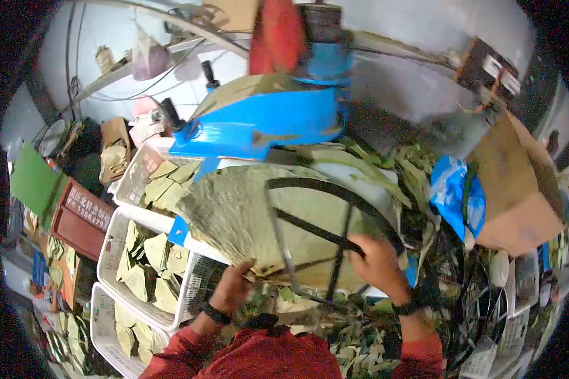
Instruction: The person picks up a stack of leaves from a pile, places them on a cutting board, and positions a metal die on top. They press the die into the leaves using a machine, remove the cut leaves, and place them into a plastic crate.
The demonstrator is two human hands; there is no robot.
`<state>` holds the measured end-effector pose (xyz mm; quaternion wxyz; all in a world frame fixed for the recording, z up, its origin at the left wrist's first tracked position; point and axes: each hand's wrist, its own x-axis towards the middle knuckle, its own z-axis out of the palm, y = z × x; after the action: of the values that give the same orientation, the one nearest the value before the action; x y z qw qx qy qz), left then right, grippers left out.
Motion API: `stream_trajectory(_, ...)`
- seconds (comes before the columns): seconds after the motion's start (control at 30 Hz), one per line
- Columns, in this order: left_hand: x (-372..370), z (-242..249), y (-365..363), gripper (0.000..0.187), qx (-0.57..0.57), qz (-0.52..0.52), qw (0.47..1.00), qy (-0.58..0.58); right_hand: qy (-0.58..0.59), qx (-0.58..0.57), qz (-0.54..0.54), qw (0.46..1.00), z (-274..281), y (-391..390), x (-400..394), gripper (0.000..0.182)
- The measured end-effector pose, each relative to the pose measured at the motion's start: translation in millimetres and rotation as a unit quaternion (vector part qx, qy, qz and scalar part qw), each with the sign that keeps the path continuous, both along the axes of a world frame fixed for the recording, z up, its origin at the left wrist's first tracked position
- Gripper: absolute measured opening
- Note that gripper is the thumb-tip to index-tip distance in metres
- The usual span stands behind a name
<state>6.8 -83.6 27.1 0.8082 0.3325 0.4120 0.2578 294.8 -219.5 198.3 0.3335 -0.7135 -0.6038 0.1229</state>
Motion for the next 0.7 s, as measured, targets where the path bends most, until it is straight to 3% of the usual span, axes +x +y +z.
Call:
stream_trajectory(0.07, 15.9, 35.1, -9.1, 0.023, -0.069, 0.082, 0.992, -0.065, -0.014, -0.043, 0.057, 0.997, -0.9, 64.0, -18.0, 0.015)
stream_trajectory(0.23, 14.5, 37.6, -16.7, 0.032, -0.073, 0.093, 0.99, -0.076, -0.08, -0.047, 0.11, 0.989, -45.7, 155.2, -43.4, 0.018)
stream_trajectory(0.27, 15.3, 30.5, -18.4, 0.035, -0.046, 0.095, 0.989, -0.101, -0.074, -0.118, 0.107, 0.984, -46.3, 159.8, -50.3, 0.02)
stream_trajectory(0.37, 6.8, 28.1, -19.3, 0.038, -0.071, 0.055, 0.993, -0.075, -0.133, -0.097, 0.094, 0.982, -79.9, 156.0, -57.4, 0.026)
stream_trajectory(0.4, 4.3, 31.5, -17.8, 0.043, -0.074, 0.021, 0.997, -0.006, -0.17, -0.062, 0.105, 0.978, -84.8, 153.2, -55.9, 0.026)
stream_trajectory(0.5, 5.0, 54.0, -19.4, 0.047, -0.11, 0.054, 0.99, -0.074, -0.19, -0.167, 0.08, 0.964, -83.6, 159.5, -61.1, 0.02)
stream_trajectory(0.53, 7.0, 53.0, -17.9, 0.04, -0.078, 0.042, 0.994, -0.071, -0.186, -0.17, 0.077, 0.965, -88.2, 159.5, -60.3, 0.018)
stream_trajectory(0.6, 9.3, 67.4, -12.3, 0.032, -0.12, 0.029, 0.991, -0.045, -0.18, -0.188, 0.08, 0.962, -83.3, 158.3, -62.0, 0.02)
stream_trajectory(0.7, 13.0, 47.5, -9.5, 0.025, -0.103, 0.014, 0.995, -0.008, -0.104, 0.002, 0.109, 0.989, -95.8, 149.8, -47.2, 0.03)
